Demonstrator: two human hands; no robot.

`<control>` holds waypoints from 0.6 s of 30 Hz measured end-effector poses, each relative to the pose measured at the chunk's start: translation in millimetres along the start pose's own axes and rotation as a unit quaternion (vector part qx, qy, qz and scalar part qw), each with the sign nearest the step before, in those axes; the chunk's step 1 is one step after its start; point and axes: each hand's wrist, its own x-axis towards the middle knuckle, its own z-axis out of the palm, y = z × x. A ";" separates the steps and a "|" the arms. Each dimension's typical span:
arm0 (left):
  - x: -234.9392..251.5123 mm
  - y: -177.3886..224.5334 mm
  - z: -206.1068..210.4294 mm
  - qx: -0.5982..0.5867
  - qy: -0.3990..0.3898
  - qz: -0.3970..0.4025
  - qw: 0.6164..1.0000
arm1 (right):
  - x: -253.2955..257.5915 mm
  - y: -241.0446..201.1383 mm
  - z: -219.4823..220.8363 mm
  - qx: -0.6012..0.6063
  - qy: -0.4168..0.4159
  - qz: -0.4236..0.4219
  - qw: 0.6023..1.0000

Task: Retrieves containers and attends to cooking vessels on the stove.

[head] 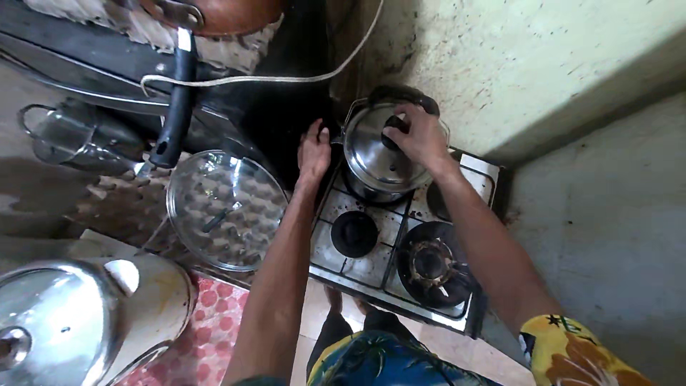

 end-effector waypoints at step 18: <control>38.7 -5.1 27.3 -0.048 0.000 0.007 0.999 | 23.0 7.7 31.0 0.105 0.109 -0.041 0.988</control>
